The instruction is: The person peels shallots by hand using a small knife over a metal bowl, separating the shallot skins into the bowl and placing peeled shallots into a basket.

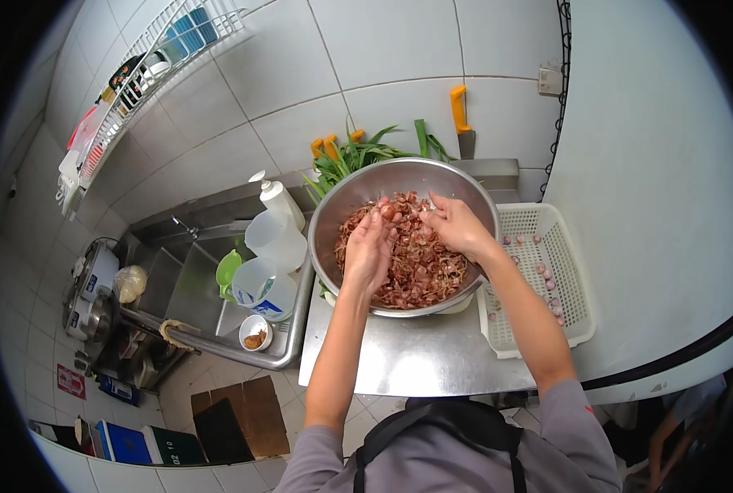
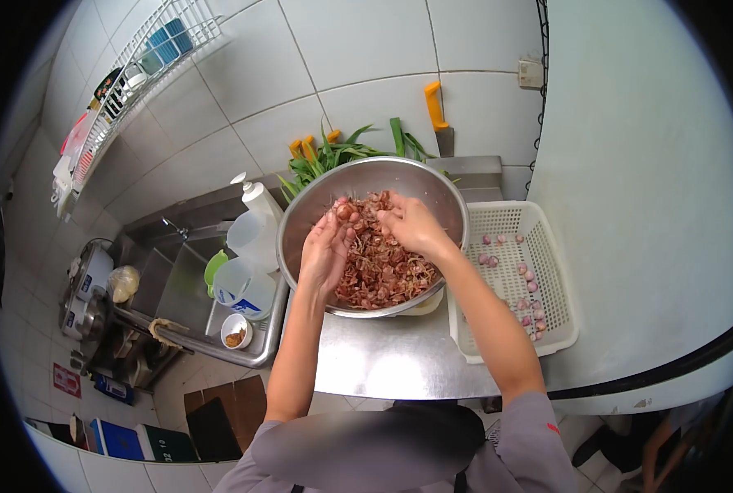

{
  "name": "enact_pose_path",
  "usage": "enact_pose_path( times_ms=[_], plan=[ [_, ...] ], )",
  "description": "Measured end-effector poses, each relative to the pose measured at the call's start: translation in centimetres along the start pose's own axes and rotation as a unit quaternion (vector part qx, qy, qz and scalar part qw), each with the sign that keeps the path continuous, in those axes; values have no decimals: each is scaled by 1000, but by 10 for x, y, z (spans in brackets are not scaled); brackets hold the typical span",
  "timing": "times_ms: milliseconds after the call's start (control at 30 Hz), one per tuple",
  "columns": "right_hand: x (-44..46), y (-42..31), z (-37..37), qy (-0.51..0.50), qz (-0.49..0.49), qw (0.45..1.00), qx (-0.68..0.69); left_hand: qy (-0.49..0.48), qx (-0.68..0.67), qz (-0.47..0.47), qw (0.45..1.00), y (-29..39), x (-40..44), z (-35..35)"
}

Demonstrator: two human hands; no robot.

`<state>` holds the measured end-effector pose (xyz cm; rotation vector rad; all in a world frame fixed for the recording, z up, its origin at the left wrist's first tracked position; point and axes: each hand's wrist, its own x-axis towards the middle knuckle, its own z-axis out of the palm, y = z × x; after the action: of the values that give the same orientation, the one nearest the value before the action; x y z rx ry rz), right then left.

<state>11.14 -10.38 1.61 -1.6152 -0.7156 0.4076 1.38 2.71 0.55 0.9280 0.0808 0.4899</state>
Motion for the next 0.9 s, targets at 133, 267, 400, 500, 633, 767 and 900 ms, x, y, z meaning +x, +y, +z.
enact_pose_path(
  times_ms=[133, 267, 400, 500, 633, 767, 900],
  plan=[
    [-12, -22, 0, -124, -19, 991, 51, 0, 25, 9, 1000, 0, -4, -1],
    [-17, -29, 5, -139, -54, 986, 73, -3, 22, 15, 1000, -2, -4, -4],
    [-15, -27, 8, -137, -67, 987, 43, -5, 53, 35, 998, -6, -3, -9],
    [-13, -26, 10, -125, -55, 990, 29, 1, 82, 73, 994, -6, -5, -5],
    [-13, -25, 13, -129, 21, 980, 147, 19, 145, 140, 979, -8, -4, -4],
    [-17, -28, 19, -126, 55, 960, 245, 39, 211, 194, 957, -7, -10, 3],
    [-13, -26, 26, -99, 40, 951, 289, 50, 283, 208, 935, -10, -10, 6]
  ],
)
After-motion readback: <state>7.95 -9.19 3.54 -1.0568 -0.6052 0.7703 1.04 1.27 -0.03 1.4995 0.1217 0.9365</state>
